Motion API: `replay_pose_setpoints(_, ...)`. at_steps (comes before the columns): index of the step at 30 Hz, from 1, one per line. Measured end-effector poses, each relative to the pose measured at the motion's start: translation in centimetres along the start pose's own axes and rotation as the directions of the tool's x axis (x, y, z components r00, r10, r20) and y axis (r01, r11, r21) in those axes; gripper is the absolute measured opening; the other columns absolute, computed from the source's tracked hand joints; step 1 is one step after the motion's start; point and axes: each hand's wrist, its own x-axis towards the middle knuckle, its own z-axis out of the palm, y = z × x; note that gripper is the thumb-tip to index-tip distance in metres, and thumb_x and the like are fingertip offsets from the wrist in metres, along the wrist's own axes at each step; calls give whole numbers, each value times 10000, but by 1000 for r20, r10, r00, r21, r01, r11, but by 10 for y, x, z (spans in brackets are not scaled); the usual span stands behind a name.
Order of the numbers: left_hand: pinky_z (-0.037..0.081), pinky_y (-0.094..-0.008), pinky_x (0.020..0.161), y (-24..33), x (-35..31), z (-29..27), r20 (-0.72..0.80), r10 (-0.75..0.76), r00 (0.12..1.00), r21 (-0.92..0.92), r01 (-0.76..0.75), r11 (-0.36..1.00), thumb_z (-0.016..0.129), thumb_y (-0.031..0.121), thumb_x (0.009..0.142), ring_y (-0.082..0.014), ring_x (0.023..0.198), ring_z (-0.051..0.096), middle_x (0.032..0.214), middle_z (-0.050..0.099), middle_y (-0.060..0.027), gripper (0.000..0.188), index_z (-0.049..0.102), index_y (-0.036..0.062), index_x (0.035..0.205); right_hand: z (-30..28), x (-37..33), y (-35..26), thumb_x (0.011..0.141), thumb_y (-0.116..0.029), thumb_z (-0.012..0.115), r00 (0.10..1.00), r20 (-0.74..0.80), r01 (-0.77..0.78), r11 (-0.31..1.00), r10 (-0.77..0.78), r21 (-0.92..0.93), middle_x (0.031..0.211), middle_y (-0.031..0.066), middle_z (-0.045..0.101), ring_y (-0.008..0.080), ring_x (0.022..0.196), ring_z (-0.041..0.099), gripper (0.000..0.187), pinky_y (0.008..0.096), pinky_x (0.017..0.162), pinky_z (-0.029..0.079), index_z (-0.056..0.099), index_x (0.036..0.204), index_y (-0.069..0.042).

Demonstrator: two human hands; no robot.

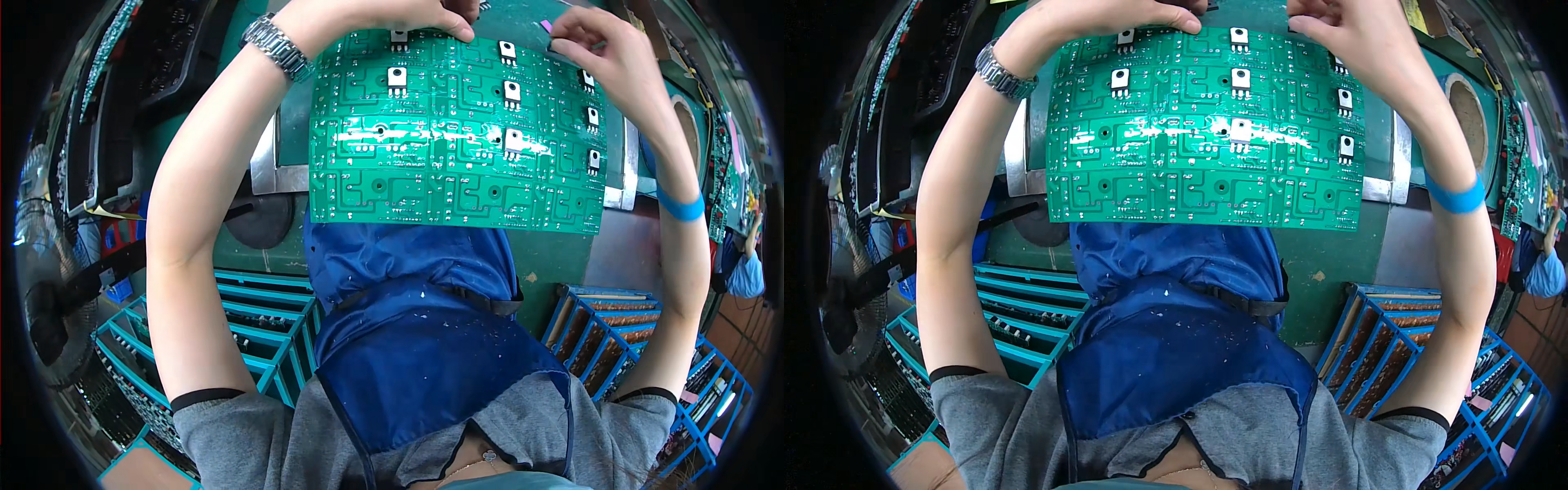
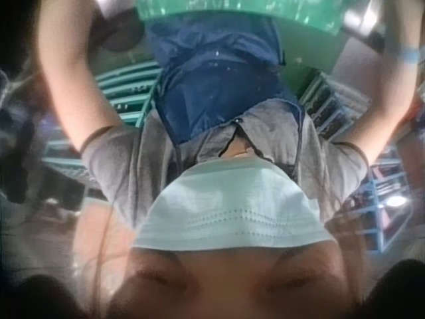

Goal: Manually place electronic components into a printed circuit board.

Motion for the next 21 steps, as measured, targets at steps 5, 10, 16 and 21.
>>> replay_pose_setpoints(5,533,-355,746,-25,-7,9,-150,37,988,-7,-39,999,750,157,811,-268,863,687,909,696,-189,230,723,8,985,69,37,-79,904,-113,703,475,14,-838,458,880,-296,900,0,657,49,826,596,146,198,729,475,655,997,-12)
replay_pose_setpoints(10,526,-390,750,-44,-2,6,-122,176,977,34,-173,984,756,184,788,-294,850,673,877,680,-173,242,718,34,974,119,44,-54,891,-150,715,455,142,-791,472,879,-389,816,-34,618,31,749,533,157,196,662,431,673,936,-6)
replay_pose_setpoints(16,516,-420,774,-45,2,22,-271,69,960,166,-24,986,768,170,749,-342,885,660,892,676,-169,257,654,7,912,136,49,-43,823,-150,711,535,78,-709,497,842,-500,693,98,663,178,644,635,158,326,629,500,703,845,6)
replay_pose_setpoints(21,512,-432,817,-56,2,30,-321,113,940,213,-45,976,765,186,761,-352,925,643,917,661,-183,296,648,5,962,138,53,-38,806,-126,694,497,133,-692,484,857,-536,693,136,667,232,648,660,136,357,649,515,703,834,7)
